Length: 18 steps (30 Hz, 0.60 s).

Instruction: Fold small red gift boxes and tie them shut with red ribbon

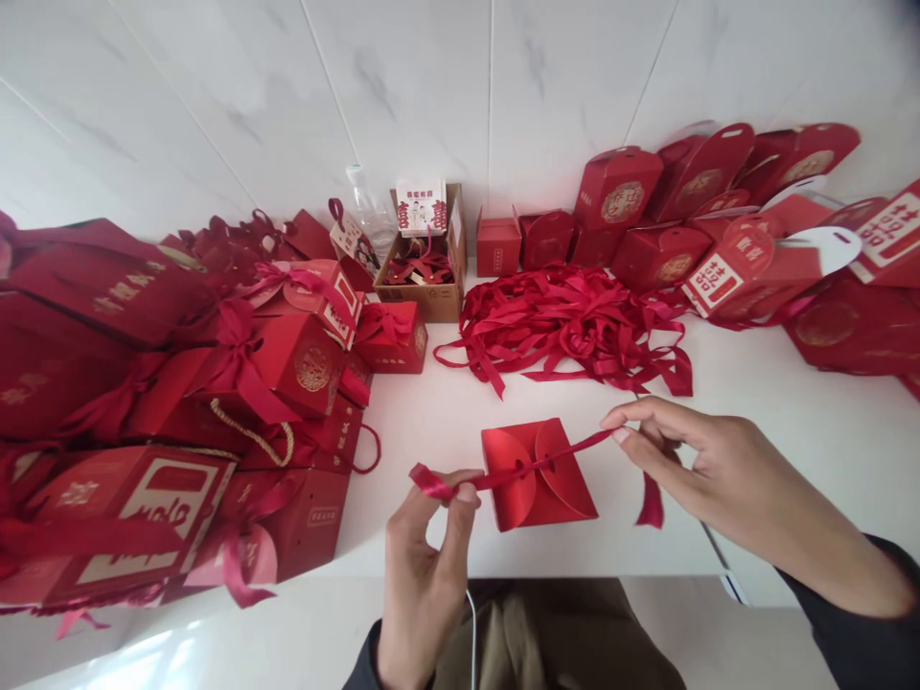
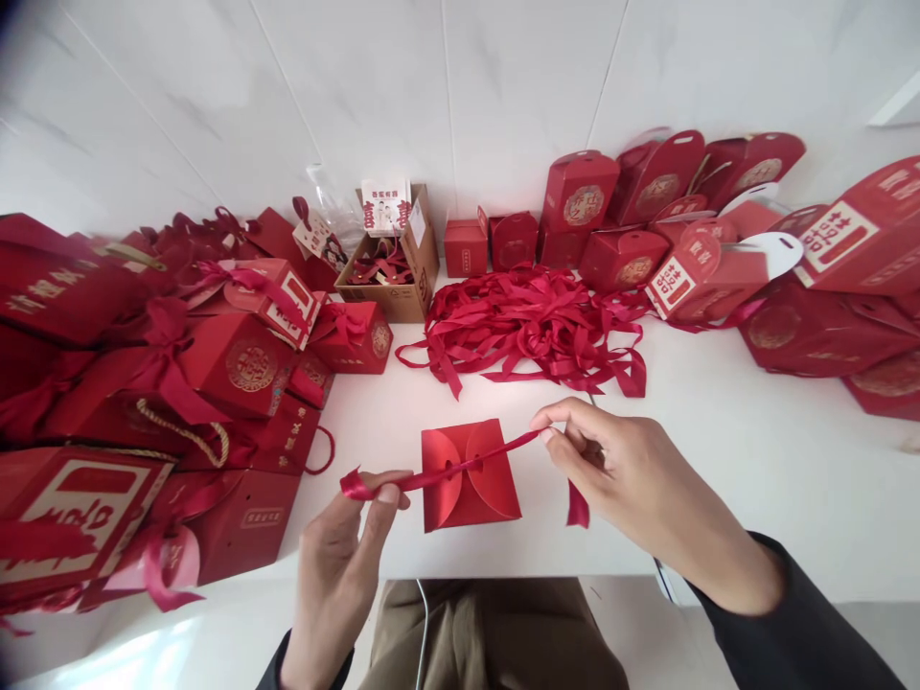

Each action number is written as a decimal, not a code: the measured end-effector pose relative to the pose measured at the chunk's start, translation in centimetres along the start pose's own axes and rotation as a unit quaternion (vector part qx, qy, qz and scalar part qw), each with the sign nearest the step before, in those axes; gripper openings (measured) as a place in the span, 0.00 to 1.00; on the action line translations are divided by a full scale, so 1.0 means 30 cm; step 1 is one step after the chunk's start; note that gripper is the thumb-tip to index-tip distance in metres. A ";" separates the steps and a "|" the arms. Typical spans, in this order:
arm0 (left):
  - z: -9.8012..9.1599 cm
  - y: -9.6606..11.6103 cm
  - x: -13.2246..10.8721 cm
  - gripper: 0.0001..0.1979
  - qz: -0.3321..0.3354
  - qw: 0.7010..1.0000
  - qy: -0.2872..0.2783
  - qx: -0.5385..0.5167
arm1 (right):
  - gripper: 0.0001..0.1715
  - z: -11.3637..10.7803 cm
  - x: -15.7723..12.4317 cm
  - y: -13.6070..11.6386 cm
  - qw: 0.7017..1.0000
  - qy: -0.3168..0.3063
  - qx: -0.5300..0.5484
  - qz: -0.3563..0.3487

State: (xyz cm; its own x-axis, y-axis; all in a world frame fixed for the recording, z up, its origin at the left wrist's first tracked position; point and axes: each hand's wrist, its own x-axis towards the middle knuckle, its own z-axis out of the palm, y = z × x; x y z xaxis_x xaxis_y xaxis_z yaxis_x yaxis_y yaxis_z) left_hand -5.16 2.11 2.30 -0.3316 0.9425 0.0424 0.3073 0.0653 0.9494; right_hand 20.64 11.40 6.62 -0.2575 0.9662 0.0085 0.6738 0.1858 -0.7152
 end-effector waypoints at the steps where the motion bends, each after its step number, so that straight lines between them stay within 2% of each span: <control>1: 0.001 0.000 0.001 0.15 -0.021 1.000 -0.001 -0.019 | 0.16 0.006 -0.001 0.004 1.000 0.002 -0.001 0.000; 3: 0.005 0.002 0.006 0.19 -0.046 0.997 0.007 -0.057 | 0.18 0.015 0.000 0.011 1.000 0.016 0.000 -0.003; 5: 0.010 0.010 0.021 0.22 -0.043 0.995 0.017 -0.087 | 0.19 0.020 0.001 0.010 0.999 0.030 0.011 -0.007; 9: 0.024 0.063 0.089 0.22 0.021 0.995 0.010 -0.099 | 0.17 0.034 0.002 -0.025 0.998 0.024 0.052 -0.018; 14: 0.052 0.165 0.206 0.18 0.133 0.989 -0.005 -0.065 | 0.26 0.069 0.028 -0.101 0.987 0.019 0.085 -0.137; 18: 0.079 0.214 0.259 0.19 0.164 0.983 -0.027 -0.072 | 0.29 0.076 0.067 -0.155 0.978 0.015 0.086 -0.190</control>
State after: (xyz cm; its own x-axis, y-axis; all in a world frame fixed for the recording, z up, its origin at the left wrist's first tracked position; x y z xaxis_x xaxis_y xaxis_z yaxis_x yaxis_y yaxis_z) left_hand -3.67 10.64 7.99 -0.1862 0.9217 0.3403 0.2583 -0.2882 0.9220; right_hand 15.39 12.08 8.36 -0.4447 0.8381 0.3160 0.4060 0.5030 -0.7630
